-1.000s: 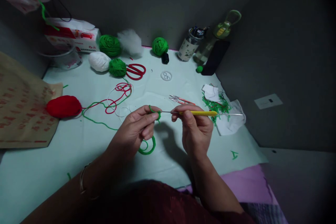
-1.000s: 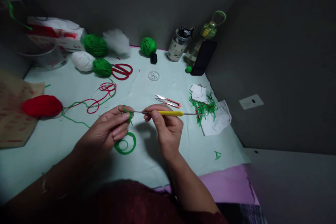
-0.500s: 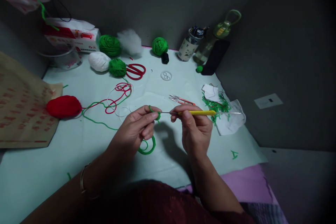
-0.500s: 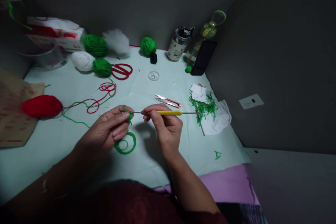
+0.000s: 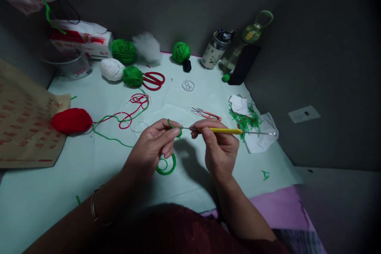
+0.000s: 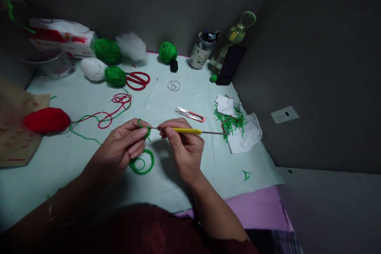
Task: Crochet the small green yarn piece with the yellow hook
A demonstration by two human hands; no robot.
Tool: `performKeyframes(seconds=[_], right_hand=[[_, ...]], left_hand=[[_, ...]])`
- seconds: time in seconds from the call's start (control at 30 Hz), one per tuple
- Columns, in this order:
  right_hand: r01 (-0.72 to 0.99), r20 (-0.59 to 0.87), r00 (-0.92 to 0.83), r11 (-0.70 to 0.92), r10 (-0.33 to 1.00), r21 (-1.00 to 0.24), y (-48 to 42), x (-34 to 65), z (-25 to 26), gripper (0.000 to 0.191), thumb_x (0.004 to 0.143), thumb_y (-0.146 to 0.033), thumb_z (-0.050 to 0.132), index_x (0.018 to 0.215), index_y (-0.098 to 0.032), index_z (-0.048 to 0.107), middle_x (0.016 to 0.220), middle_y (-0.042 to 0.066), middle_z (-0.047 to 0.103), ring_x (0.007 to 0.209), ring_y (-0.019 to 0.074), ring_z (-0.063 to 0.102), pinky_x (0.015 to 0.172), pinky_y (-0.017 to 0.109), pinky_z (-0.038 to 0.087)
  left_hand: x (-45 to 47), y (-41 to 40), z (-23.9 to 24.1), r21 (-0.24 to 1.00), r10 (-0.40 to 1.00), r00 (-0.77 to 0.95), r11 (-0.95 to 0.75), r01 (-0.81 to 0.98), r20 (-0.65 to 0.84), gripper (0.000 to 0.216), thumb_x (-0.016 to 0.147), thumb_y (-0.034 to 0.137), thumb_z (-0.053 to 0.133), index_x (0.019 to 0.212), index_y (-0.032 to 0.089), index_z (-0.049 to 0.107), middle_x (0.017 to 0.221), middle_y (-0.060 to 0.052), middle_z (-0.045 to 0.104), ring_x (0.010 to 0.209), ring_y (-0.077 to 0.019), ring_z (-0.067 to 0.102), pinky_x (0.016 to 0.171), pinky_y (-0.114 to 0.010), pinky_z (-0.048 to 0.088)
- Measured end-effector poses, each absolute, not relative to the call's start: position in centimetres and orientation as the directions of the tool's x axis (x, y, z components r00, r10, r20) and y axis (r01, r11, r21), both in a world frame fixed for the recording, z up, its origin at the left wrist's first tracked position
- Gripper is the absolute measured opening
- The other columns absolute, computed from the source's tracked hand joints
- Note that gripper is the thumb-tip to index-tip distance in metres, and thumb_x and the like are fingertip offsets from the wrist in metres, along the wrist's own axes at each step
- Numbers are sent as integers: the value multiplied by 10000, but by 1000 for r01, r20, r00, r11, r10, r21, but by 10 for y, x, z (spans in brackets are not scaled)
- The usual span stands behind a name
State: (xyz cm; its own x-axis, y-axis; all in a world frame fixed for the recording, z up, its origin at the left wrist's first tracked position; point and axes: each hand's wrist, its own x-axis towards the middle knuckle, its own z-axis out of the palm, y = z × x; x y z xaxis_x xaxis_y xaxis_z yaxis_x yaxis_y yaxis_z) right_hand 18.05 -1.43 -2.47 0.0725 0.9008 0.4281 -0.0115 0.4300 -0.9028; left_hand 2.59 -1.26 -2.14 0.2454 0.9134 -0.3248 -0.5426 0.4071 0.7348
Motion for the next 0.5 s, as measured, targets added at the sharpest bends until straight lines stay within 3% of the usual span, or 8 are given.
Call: performKeyframes(seconds=[0.13,0.3,0.4,0.5], right_hand=[[-4,438,15,438,899,-899,-15,179,-26,158,954,-217,621,998,-274,763,871,8,717,739,141,643,659,316,551],[-49,408,-53,406,911,-913,-14,180,-28,134,911,-207,683,982,-280,769,917,21,732,830,169,666,705,342,575],[44,427,-24,428,904,-903,-13,180,-28,125,905,-197,688,953,-277,771,926,25,750,882,183,679,742,358,583],[49,404,37,402,914,-914,-12,180,-28,108,917,-223,679,956,-274,765,923,18,759,806,163,679,691,329,580]], left_hand=[[26,-14,-21,786,925,256,374,-493,-280,177,791,223,797,912,165,682,577,81,511,399,-14,359,397,-146,314],[27,-15,-14,784,931,217,365,-502,-294,439,735,169,829,1133,184,644,700,68,593,396,0,354,375,-150,288],[27,-16,-11,796,935,201,354,-490,-292,557,693,128,842,1201,202,627,750,58,627,400,-2,365,367,-152,294],[28,-17,-10,807,938,182,347,-478,-295,590,685,124,845,1230,193,631,785,47,636,420,-4,373,366,-151,305]])
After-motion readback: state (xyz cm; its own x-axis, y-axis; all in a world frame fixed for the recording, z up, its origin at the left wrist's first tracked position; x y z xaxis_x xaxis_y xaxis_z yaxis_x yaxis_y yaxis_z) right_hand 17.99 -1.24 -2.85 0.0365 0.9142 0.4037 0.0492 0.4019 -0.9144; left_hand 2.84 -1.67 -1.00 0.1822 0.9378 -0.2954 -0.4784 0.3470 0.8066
